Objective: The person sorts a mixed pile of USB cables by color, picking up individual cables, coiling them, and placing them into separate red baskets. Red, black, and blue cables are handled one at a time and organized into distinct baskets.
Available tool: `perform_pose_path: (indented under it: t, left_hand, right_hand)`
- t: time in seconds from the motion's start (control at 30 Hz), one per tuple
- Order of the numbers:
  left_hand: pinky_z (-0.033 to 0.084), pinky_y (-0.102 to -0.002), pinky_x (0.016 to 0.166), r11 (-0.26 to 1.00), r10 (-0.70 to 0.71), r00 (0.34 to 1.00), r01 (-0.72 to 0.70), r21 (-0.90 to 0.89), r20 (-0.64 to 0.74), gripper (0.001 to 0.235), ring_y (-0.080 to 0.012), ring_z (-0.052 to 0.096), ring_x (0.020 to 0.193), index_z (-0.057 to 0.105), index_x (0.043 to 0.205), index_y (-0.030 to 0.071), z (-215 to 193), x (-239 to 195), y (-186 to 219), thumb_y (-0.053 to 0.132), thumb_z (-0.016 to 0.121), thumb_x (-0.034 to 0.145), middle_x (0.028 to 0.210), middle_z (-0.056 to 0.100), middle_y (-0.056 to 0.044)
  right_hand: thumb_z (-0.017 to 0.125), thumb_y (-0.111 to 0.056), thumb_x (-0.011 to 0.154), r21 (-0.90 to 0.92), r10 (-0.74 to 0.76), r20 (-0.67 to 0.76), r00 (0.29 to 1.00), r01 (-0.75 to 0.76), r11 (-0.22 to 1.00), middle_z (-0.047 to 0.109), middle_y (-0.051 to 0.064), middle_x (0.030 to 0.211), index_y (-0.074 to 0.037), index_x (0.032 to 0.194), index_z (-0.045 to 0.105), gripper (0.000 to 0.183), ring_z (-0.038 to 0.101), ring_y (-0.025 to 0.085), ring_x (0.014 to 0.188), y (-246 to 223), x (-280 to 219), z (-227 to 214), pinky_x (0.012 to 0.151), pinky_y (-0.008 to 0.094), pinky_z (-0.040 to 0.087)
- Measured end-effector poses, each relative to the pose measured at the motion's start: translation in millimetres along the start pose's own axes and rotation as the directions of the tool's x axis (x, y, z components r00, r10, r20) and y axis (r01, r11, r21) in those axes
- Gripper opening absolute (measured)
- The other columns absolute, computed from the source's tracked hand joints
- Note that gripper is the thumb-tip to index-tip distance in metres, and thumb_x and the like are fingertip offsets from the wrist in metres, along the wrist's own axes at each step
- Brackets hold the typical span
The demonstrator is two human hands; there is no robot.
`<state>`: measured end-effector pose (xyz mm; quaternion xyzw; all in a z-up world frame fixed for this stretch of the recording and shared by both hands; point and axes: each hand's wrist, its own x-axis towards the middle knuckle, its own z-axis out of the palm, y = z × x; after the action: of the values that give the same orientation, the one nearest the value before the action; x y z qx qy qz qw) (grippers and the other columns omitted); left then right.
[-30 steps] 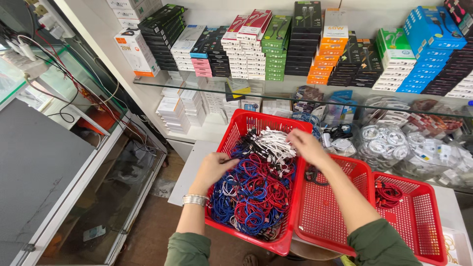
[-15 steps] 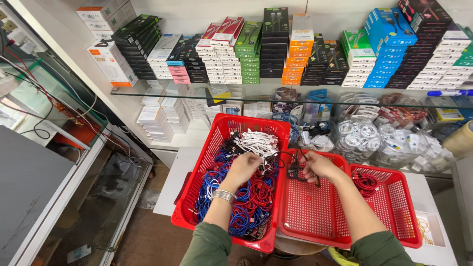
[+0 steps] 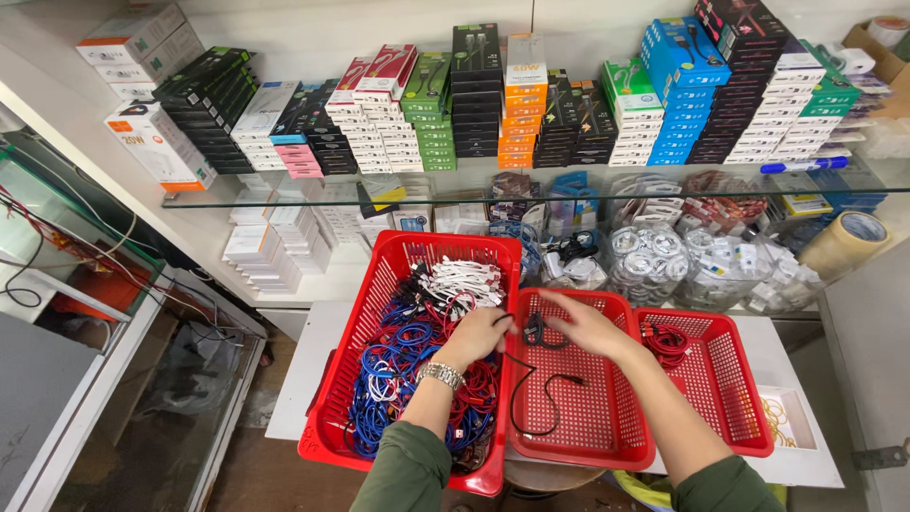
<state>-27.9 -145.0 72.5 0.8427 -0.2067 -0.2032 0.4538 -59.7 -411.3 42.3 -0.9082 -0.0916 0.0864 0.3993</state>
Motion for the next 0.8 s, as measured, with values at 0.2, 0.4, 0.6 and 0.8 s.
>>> perform_pose_path:
  t: [0.2, 0.4, 0.6, 0.8]
  left_hand:
    - [0.048, -0.032, 0.053, 0.908, -0.029, 0.994, -0.016, -0.420, -0.101, 0.037, -0.0103, 0.054, 0.049, 0.068, 0.084, -0.001, -46.6, -10.9, 53.4, 0.032, 0.065, 0.101, 0.056, 0.055, 0.000]
    - [0.057, -0.028, 0.065, 0.812, -0.146, 0.989, 0.135, -0.568, 0.027, 0.037, -0.0050, 0.038, 0.048, 0.069, 0.091, 0.001, -74.2, -43.0, 5.0, 0.035, 0.060, 0.103, 0.054, 0.039, 0.007]
    - [0.053, -0.029, 0.065, 0.745, -0.082, 0.992, 0.126, -0.655, 0.098, 0.030, -0.0057, 0.033, 0.049, 0.068, 0.098, 0.002, -49.0, -29.9, 6.3, 0.030, 0.057, 0.105, 0.055, 0.035, 0.009]
    - [0.043, -0.028, 0.061, 0.597, -0.061, 0.990, 0.138, -0.790, 0.126, 0.035, -0.0074, 0.028, 0.048, 0.061, 0.091, 0.005, -55.4, -54.6, 23.3, 0.034, 0.051, 0.108, 0.054, 0.032, 0.008]
  right_hand:
    - [0.053, -0.032, 0.104, 0.516, -0.008, 0.020, 1.000, -0.004, 0.856, 0.072, 0.005, 0.093, -0.001, 0.106, 0.067, 0.034, 0.069, 0.015, 0.092, -48.6, 19.1, -18.5, 0.089, 0.032, 0.052]
    - [0.052, -0.033, 0.105, 0.247, 0.335, -0.147, 0.931, -0.294, 0.923, 0.076, 0.007, 0.107, -0.006, 0.113, 0.073, 0.035, 0.066, 0.029, 0.089, -9.8, -7.0, -74.2, 0.086, 0.041, 0.054]
    - [0.061, -0.032, 0.097, -0.158, -0.317, -0.108, 0.942, 0.298, 0.941, 0.064, 0.016, 0.134, -0.009, 0.137, 0.061, 0.046, 0.060, 0.034, 0.123, -69.3, 6.6, 1.5, 0.100, 0.045, 0.046]
    - [0.054, -0.030, 0.104, 0.248, -0.002, -0.158, 0.987, 0.042, 0.968, 0.071, 0.006, 0.094, -0.008, 0.111, 0.071, 0.029, 0.063, 0.017, 0.087, -86.1, 33.2, -6.2, 0.081, 0.034, 0.051]
